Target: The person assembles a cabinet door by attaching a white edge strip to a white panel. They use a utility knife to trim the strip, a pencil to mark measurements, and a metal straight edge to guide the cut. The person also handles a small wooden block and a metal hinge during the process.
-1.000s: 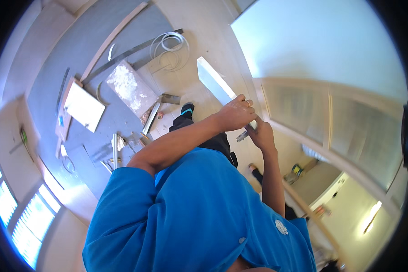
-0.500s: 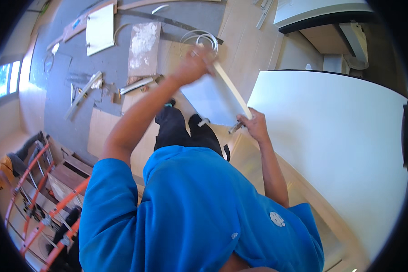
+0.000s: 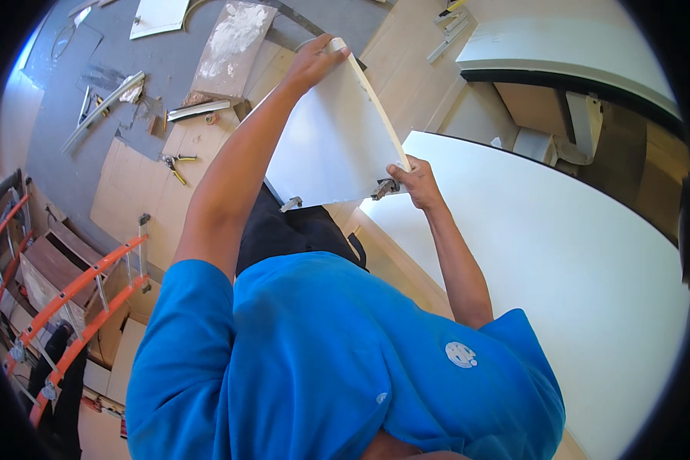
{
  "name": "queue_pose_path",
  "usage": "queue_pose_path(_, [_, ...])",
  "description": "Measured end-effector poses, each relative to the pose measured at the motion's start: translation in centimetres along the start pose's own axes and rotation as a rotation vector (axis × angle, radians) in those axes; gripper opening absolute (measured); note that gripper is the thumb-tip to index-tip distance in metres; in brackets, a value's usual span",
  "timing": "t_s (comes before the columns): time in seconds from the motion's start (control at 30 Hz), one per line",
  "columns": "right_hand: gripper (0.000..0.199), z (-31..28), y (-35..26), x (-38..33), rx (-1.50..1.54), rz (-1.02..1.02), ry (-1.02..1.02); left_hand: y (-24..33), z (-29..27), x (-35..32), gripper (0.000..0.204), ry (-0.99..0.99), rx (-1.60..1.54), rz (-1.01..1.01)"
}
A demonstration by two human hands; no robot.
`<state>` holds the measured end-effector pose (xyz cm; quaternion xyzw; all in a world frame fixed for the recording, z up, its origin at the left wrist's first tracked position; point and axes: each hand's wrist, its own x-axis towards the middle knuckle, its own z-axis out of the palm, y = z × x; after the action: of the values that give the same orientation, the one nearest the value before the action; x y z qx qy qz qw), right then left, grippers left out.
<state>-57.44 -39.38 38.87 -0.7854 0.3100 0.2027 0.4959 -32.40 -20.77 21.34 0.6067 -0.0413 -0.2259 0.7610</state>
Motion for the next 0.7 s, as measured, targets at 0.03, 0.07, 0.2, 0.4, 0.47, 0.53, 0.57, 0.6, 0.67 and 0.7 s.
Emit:
queue_pose_path(0.03, [0.035, 0.2, -0.3, 0.5, -0.001, -0.004, 0.0, -0.3, -0.1, 0.4, 0.063, 0.031, 0.031, -0.003])
queue_pose_path(0.07, [0.035, 0.3, -0.6, 1.1, -0.001, -0.011, -0.002, -0.9, -0.3, 1.0, 0.063, 0.033, 0.03, 0.017])
queue_pose_path(0.2, [0.035, 1.4, 0.0, 4.1, -0.215, -0.067, 0.005, -3.4, -2.0, 2.0, 0.059, 0.159, 0.137, 0.142])
queue_pose_path(0.4, [0.034, 4.9, 2.3, 6.8, -0.211, -0.057, 0.029, -7.4, -2.3, 0.4, 0.056, 0.349, 0.35, 0.128])
queue_pose_path(0.47, [0.032, 6.5, 4.5, 10.2, -0.249, -0.06, 0.036, -10.4, -1.1, 0.5, 0.058, 0.55, 0.387, 0.176])
queue_pose_path(0.53, [0.027, 8.4, 5.8, 13.2, -0.311, -0.051, 0.027, -12.3, 2.2, -0.8, 0.054, 0.531, 0.314, -0.172])
queue_pose_path(0.57, [0.03, 9.2, 6.7, 15.0, -0.341, -0.07, 0.034, -12.9, 3.8, -1.2, 0.052, 0.522, 0.272, -0.344])
queue_pose_path(0.6, [0.033, 9.8, 7.8, 16.5, -0.37, -0.087, 0.043, -13.3, 5.1, -1.4, 0.05, 0.57, 0.275, -0.368])
queue_pose_path(0.67, [0.035, 10.9, 9.9, 17.9, -0.369, -0.144, 0.049, -13.8, 6.9, -1.1, 0.047, 0.668, 0.286, -0.418])
queue_pose_path(0.7, [0.034, 11.1, 10.9, 18.4, -0.366, -0.208, 0.078, -14.0, 7.2, -0.5, 0.047, 0.665, 0.312, -0.419])
